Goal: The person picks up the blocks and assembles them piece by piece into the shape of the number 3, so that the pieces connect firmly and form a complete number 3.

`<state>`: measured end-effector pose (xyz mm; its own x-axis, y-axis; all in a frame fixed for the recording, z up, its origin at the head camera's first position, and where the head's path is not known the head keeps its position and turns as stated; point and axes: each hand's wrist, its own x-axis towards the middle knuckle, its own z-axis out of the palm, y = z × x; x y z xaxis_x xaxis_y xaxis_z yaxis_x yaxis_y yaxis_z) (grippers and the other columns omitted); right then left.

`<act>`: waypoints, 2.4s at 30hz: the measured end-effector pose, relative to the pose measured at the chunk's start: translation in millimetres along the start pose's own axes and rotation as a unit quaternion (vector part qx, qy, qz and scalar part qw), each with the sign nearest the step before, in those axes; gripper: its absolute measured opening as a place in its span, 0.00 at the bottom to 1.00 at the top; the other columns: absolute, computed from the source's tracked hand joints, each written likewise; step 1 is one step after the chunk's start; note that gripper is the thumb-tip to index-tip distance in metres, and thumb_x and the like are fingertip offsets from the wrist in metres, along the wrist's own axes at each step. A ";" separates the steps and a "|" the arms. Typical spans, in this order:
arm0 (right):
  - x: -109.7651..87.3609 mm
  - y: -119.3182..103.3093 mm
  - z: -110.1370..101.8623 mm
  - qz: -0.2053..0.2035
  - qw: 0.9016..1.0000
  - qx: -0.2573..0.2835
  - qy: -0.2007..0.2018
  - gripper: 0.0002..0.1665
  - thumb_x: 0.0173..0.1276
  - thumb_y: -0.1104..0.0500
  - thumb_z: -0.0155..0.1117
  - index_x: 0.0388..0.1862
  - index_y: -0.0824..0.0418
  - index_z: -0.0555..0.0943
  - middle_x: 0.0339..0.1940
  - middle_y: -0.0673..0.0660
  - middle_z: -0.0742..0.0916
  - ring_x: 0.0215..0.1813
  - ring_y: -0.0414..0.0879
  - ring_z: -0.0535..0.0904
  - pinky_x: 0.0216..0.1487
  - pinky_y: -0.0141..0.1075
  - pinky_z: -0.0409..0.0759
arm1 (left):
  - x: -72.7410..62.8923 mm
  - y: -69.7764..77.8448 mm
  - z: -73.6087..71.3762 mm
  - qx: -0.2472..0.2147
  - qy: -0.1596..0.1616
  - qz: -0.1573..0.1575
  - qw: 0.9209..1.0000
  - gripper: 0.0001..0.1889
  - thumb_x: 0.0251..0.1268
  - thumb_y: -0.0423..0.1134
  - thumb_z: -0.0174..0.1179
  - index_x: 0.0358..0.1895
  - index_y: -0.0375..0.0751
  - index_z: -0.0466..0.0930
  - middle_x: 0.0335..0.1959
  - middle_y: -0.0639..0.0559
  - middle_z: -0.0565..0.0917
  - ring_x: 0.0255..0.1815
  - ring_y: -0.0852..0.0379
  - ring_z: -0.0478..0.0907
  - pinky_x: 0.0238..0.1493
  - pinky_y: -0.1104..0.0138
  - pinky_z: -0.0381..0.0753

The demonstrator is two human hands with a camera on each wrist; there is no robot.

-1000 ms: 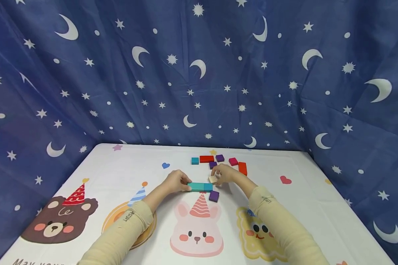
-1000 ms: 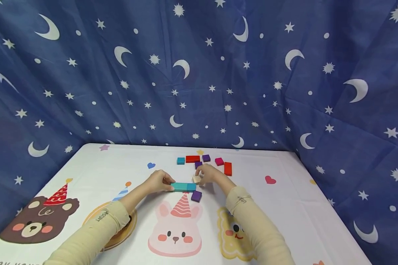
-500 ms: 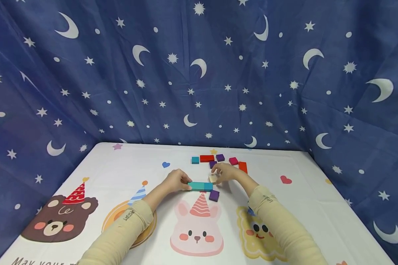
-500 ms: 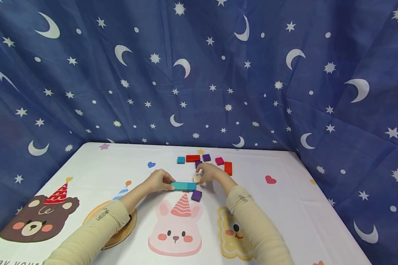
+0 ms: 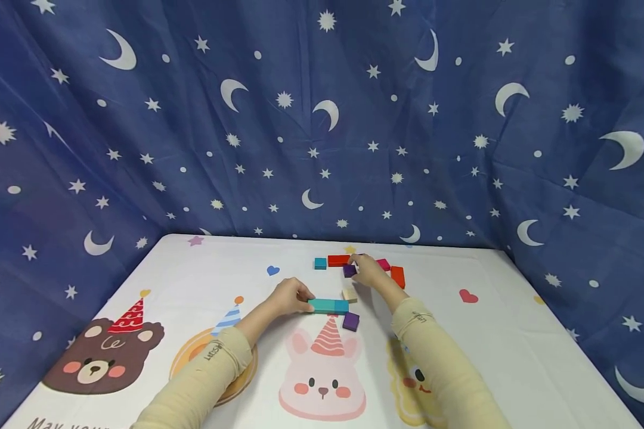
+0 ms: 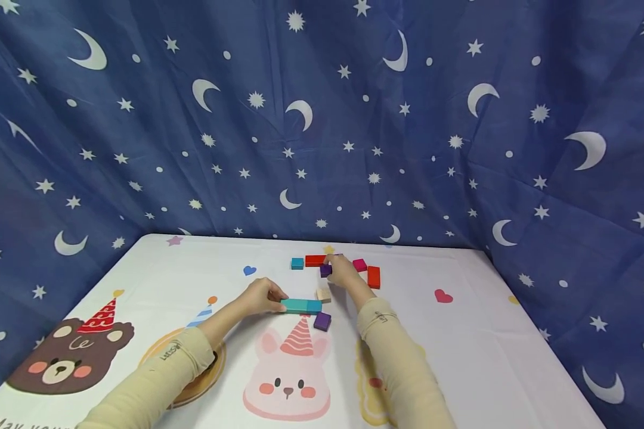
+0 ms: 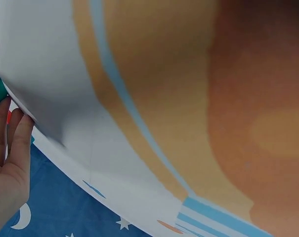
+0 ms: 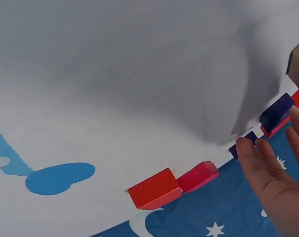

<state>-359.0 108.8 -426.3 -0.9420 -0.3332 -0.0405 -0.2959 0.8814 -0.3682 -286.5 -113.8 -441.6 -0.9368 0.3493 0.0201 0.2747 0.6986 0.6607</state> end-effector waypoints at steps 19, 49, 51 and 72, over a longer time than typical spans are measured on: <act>4.7 4.4 6.3 0.005 0.999 -0.037 -0.009 0.16 0.58 0.65 0.68 0.46 0.62 0.78 0.46 0.61 0.83 0.47 0.53 0.77 0.57 0.44 0.77 | 0.2 -0.8 1.3 -0.012 -0.006 0.004 1.000 0.11 0.47 0.35 0.72 0.36 0.36 0.87 0.30 0.48 0.88 0.32 0.60 0.81 0.40 0.66 0.81; -5.1 18.4 -3.2 0.047 0.996 0.073 -0.004 0.19 0.57 0.60 0.70 0.46 0.68 0.79 0.50 0.65 0.84 0.53 0.56 0.80 0.59 0.45 0.76 | 3.1 3.7 -2.5 0.007 -0.001 0.007 1.000 0.11 0.46 0.33 0.72 0.36 0.34 0.86 0.29 0.46 0.87 0.30 0.59 0.81 0.38 0.68 0.80; -6.5 16.2 -3.0 0.053 0.996 0.073 -0.006 0.18 0.58 0.59 0.70 0.44 0.67 0.79 0.49 0.65 0.84 0.52 0.55 0.80 0.58 0.44 0.76 | 2.8 4.5 -3.4 0.010 -0.007 0.002 1.000 0.11 0.46 0.34 0.72 0.36 0.35 0.86 0.29 0.46 0.87 0.30 0.60 0.81 0.38 0.68 0.80; -18.0 6.3 -16.2 0.044 0.990 0.106 0.085 0.23 0.59 0.59 0.69 0.53 0.65 0.79 0.48 0.64 0.84 0.42 0.52 0.78 0.50 0.42 0.80 | 5.0 6.2 -4.0 0.023 -0.024 -0.005 0.999 0.10 0.46 0.33 0.72 0.34 0.36 0.87 0.27 0.49 0.87 0.29 0.62 0.78 0.37 0.69 0.79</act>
<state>-346.5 125.7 -412.9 -0.9810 -0.1811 0.0699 -0.1889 0.8088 -0.5569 -290.3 -110.2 -434.4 -0.9284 0.3710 -0.0221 0.2767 0.7297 0.6252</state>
